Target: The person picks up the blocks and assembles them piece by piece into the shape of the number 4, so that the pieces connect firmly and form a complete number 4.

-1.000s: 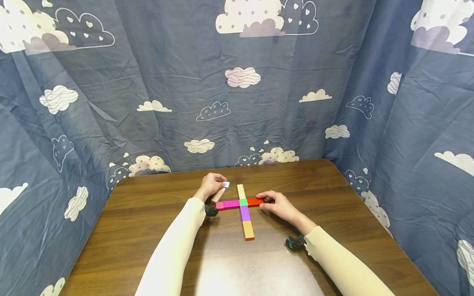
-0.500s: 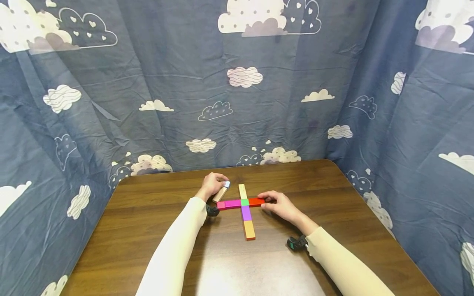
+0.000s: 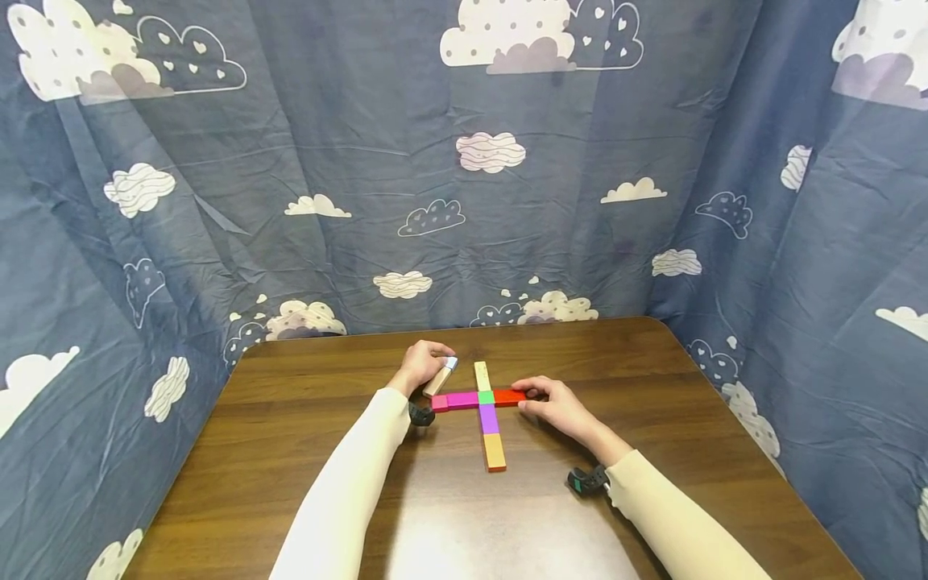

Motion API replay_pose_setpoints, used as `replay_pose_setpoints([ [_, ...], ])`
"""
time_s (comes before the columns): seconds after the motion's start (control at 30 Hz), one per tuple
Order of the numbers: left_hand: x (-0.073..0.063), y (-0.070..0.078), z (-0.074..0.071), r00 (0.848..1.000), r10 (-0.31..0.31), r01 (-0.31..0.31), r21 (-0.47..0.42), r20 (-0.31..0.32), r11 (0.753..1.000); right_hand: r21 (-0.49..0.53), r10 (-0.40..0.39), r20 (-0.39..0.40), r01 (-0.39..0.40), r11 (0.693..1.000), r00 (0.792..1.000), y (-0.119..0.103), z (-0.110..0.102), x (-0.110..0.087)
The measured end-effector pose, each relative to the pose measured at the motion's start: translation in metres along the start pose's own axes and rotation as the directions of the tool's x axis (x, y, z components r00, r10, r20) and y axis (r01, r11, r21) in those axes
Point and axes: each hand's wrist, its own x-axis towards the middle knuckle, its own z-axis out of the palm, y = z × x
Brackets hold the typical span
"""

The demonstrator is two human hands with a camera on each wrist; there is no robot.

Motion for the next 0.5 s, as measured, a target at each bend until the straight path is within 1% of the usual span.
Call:
replay_pose_setpoints([
  [0.2, 0.0001, -0.0005, -0.0012, 1.000, 0.012, -0.012, -0.013, 0.007, 1.000, 0.009, 0.008, -0.004, -0.008, 1.000, 1.000, -0.0017, -0.0012, 0.0004],
  [0.3, -0.0001, -0.0003, -0.0019, 1.000, 0.008, -0.007, -0.024, 0.010, 1.000, 0.009, 0.013, -0.004, -0.013, 1.000, 1.000, -0.0037, -0.0017, 0.0000],
  [0.5, -0.0001, -0.0008, -0.0020, 1.000, 0.011, -0.011, -0.012, 0.013, 1.000, -0.005, 0.009, 0.005, -0.009, 1.000, 1.000, -0.0050, -0.0010, -0.0001],
])
